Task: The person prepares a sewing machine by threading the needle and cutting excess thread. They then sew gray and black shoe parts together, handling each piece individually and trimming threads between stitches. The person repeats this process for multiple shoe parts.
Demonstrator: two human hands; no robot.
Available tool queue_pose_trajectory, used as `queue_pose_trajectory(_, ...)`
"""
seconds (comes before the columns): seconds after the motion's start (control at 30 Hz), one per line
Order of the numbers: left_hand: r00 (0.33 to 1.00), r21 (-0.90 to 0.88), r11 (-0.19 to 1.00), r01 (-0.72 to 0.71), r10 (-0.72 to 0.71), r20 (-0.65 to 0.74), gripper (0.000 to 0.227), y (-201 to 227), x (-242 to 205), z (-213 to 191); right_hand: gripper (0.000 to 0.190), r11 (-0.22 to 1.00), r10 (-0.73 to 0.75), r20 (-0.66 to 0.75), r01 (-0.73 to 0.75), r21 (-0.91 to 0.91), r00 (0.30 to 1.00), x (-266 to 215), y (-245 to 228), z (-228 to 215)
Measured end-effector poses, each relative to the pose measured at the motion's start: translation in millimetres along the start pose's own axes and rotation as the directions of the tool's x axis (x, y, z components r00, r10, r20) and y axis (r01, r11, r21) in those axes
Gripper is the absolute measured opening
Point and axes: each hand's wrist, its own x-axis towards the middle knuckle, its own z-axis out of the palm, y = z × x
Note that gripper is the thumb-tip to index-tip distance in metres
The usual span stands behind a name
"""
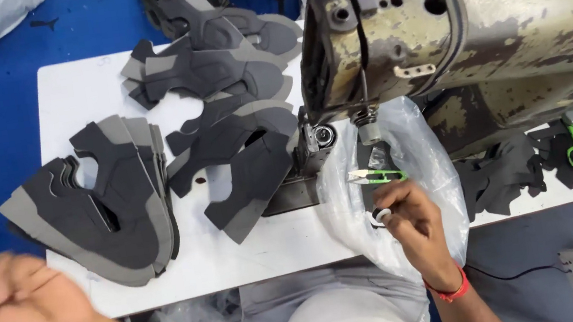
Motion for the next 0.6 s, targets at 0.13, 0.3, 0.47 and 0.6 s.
queue_pose_trajectory(0.13,0.915,-0.047,0.984,0.171,-0.176,-0.362,0.012,-47,-34,-23,0.025,0.994,-0.072,0.105,0.080,-0.072,0.992,3,0,13)
queue_pose_trajectory(0.3,0.698,0.384,0.611,0.693,-0.702,-0.142,0.044,-150,-90,102,0.033,0.914,-0.188,0.275,0.271,-0.302,0.943,12,-23,43)
queue_pose_trajectory(0.47,0.124,0.273,0.157,0.949,-0.983,0.133,0.030,-169,-114,97,0.042,0.868,-0.186,0.218,0.265,-0.420,0.958,10,-23,39)
queue_pose_trajectory(0.6,0.649,0.173,0.645,0.744,-0.760,0.044,0.023,-120,-55,34,0.043,0.916,-0.194,0.164,0.238,-0.323,0.967,5,-6,22)
